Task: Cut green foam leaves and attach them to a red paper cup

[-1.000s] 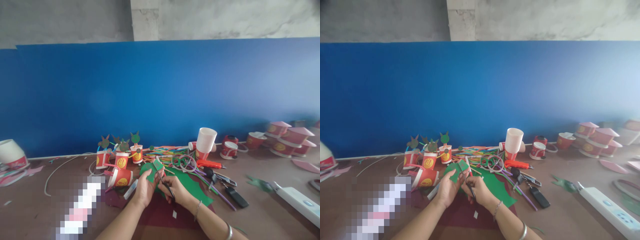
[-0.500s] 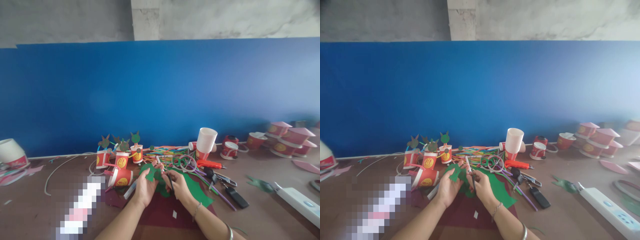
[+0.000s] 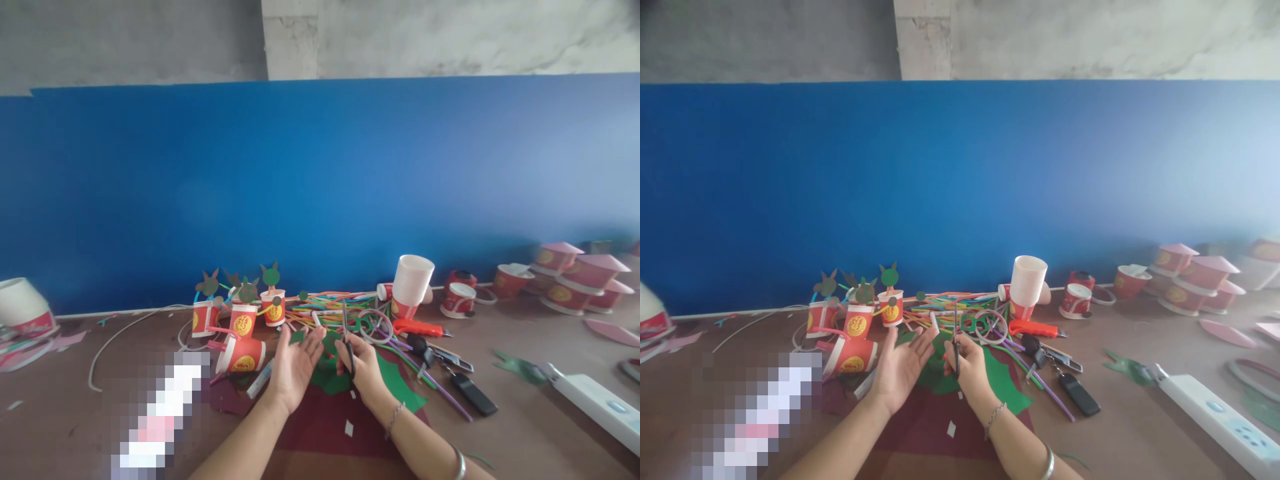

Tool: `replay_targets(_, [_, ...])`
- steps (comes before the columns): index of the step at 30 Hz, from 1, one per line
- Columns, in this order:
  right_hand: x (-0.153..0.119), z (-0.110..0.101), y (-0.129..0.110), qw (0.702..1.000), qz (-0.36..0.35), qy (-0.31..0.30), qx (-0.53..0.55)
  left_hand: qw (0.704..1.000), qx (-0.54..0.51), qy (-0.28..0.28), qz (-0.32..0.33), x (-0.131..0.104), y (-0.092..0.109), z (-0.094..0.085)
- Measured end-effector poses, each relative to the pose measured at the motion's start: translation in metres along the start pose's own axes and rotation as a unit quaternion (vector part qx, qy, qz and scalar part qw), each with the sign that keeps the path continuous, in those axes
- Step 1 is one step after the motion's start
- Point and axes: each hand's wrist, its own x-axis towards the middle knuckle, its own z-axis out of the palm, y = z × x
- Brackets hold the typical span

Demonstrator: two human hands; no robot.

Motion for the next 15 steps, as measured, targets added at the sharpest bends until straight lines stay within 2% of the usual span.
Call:
replay_targets(2, [0.000, 0.000, 0.000, 1.000, -0.007, 0.007, 0.001, 1.000, 0.010, -0.011, 0.023, 0.000, 0.000, 0.000])
replay_targets(5, [0.000, 0.000, -0.001, 1.000, -0.009, 0.017, -0.002, 0.998, 0.044, 0.028, 0.042, 0.004, -0.004, -0.002])
replay_targets(8, [0.000, 0.000, -0.002, 1.000, -0.002, 0.019, -0.001, 0.990, 0.128, 0.032, 0.052, 0.006, -0.011, -0.004])
replay_targets(12, [-0.001, 0.001, 0.000, 1.000, 0.006, -0.006, 0.011, 0.949, 0.311, -0.013, 0.059, 0.003, -0.019, -0.003])
replay_targets(15, [-0.001, 0.001, 0.002, 0.998, 0.010, -0.053, 0.017, 0.927, 0.368, 0.007, 0.076, -0.001, -0.020, 0.001])
